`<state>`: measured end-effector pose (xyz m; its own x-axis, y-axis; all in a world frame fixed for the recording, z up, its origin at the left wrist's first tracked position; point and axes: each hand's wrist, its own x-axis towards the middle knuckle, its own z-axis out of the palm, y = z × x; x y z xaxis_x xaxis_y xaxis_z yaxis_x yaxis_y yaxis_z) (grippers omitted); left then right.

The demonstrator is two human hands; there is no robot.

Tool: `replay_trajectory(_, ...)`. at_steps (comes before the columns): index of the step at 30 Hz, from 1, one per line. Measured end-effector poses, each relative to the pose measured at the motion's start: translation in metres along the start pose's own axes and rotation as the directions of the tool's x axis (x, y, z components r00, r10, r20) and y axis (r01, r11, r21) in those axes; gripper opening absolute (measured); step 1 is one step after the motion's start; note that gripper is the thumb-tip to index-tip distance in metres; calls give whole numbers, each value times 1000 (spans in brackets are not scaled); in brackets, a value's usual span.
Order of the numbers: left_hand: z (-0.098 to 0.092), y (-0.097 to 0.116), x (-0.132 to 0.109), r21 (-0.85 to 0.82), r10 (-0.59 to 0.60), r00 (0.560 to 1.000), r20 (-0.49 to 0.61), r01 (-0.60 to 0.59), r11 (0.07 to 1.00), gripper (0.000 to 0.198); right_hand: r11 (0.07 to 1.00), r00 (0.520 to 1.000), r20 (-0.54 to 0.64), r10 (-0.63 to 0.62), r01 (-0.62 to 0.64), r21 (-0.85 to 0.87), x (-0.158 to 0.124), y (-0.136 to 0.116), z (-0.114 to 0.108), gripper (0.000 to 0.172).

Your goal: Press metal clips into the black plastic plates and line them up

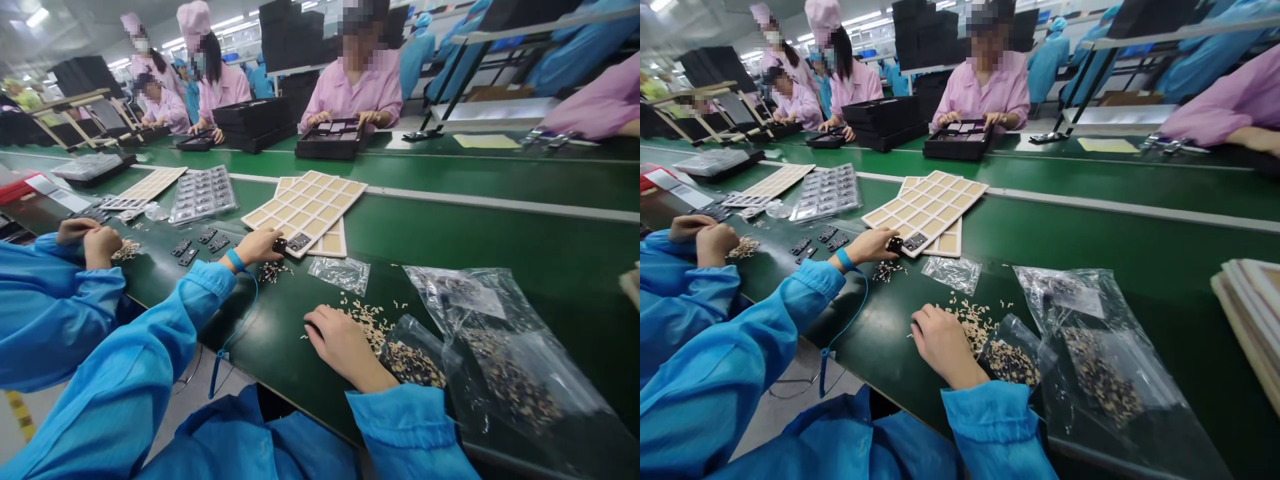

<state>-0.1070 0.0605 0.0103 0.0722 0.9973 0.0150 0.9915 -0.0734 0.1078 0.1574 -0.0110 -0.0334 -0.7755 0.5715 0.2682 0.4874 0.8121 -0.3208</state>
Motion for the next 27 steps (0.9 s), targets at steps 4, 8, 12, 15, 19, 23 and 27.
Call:
replay_trajectory(4, 2, 1, 4, -34, -6, 1000, 17, 6, 999, 44, 1000, 1000, 11, 0, 0, -22, 0, -1, -1, 9)
replay_trajectory(8, -7, -4, 10, -119, -33, 999, 28, 36, 992, 29, 999, 1000, 15, 5, -4, -33, 0, -1, -1, 9)
replay_trajectory(12, -32, -15, 12, -217, -40, 998, 53, 50, 975, 19, 999, 1000, 28, 14, -13, -32, 1, -1, -2, 8)
replay_trajectory(15, -52, -21, 14, -264, -53, 999, -6, 50, 963, 28, 1000, 999, 44, 18, -17, -25, 1, 0, -2, 9)
replay_trajectory(19, -59, -19, 21, -195, -43, 982, -185, 6, 981, 31, 1000, 998, 60, 18, -16, -23, 1, -1, -2, 9)
replay_trajectory(23, -35, -13, 27, -25, -6, 977, -212, 1, 1000, 35, 999, 998, 63, 13, -11, -30, 1, -1, -1, 10)
replay_trajectory(27, -9, -16, 21, 110, 83, 994, -73, -75, 991, 29, 999, 998, 63, 11, -8, -40, 0, 1, -1, 10)
